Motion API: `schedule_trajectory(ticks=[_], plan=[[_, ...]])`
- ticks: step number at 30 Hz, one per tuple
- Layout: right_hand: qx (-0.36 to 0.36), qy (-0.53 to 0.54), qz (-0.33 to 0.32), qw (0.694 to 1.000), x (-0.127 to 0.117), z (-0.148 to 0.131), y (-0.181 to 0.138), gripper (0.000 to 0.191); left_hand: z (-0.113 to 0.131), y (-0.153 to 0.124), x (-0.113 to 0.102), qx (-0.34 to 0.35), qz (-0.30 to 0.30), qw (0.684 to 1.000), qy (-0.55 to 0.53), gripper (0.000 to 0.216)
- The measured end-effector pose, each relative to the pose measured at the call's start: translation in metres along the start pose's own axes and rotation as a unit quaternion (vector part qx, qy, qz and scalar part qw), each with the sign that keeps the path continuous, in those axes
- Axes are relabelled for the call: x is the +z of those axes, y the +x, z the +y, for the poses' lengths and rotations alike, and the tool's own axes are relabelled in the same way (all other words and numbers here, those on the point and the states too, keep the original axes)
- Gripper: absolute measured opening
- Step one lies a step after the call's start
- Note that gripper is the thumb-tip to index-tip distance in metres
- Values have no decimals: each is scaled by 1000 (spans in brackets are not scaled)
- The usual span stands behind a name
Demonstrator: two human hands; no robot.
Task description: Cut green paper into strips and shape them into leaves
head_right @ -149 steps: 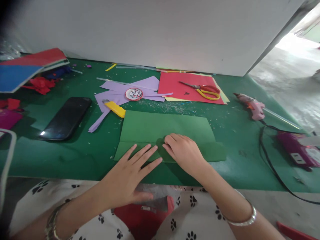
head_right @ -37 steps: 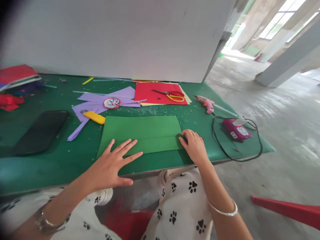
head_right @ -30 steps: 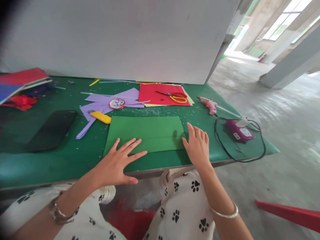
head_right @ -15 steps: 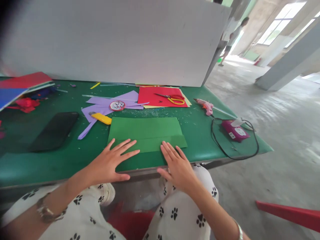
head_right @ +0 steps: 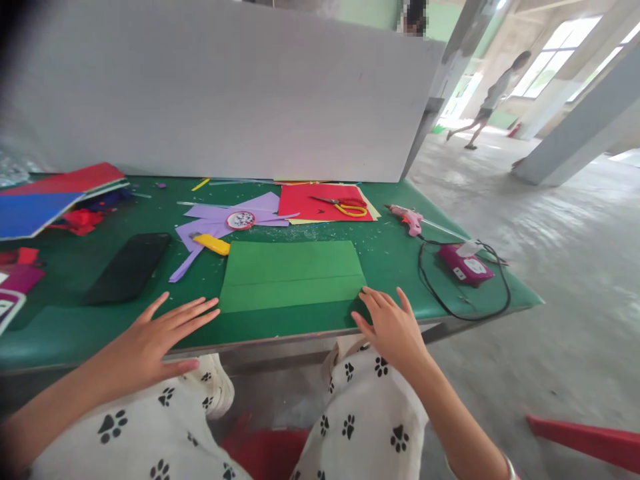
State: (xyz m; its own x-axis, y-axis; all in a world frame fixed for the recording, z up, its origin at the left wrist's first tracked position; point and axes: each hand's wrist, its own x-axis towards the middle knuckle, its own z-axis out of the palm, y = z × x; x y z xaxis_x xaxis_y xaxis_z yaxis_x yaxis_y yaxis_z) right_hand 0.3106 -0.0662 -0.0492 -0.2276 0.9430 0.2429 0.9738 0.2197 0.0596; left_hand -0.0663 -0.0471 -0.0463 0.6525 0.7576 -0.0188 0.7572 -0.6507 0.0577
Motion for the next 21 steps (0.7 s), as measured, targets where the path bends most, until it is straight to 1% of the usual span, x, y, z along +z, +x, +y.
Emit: schedule_trajectory(ticks=[1,3,5,6,8,10,12,13,15,16,18,19,21], plan=[[-11,11,-3,1000,-2,0,9,34,1,5,-5,1,2,1000,-1,58],[-62,58,-12,996,-4,-3,28,27,7,20,-14,-12,15,1000,4,45],[-137,126,-30,982,-3,-12,48,31,13,39,-21,-27,24,999,4,37],[-167,154,-44,973,-2,-17,57,34,16,49,-23,-27,18,999,-4,37],[-198,174,-65,963,0,-29,74,38,19,68,-24,-34,2,999,-23,51],[-217,168,-81,958,0,-39,87,37,19,82,-22,-53,-19,998,-38,68],[-240,142,-87,956,-2,-46,95,33,17,90,-19,-67,-30,996,-39,73],[-251,123,-84,957,-4,-47,98,28,15,92,-17,-68,-26,997,-35,70],[-261,84,-62,960,-7,-49,101,19,12,93,-16,-57,0,998,-20,58],[-260,66,-46,962,-8,-50,102,18,11,93,-17,-47,16,999,-11,49],[-255,39,-14,966,-11,-51,106,23,10,91,-22,-21,40,999,-6,33],[-251,28,3,968,-13,-52,110,25,9,91,-25,-11,49,999,-11,29],[-241,18,45,969,-18,-57,118,25,9,90,-34,-7,73,997,-22,31]])
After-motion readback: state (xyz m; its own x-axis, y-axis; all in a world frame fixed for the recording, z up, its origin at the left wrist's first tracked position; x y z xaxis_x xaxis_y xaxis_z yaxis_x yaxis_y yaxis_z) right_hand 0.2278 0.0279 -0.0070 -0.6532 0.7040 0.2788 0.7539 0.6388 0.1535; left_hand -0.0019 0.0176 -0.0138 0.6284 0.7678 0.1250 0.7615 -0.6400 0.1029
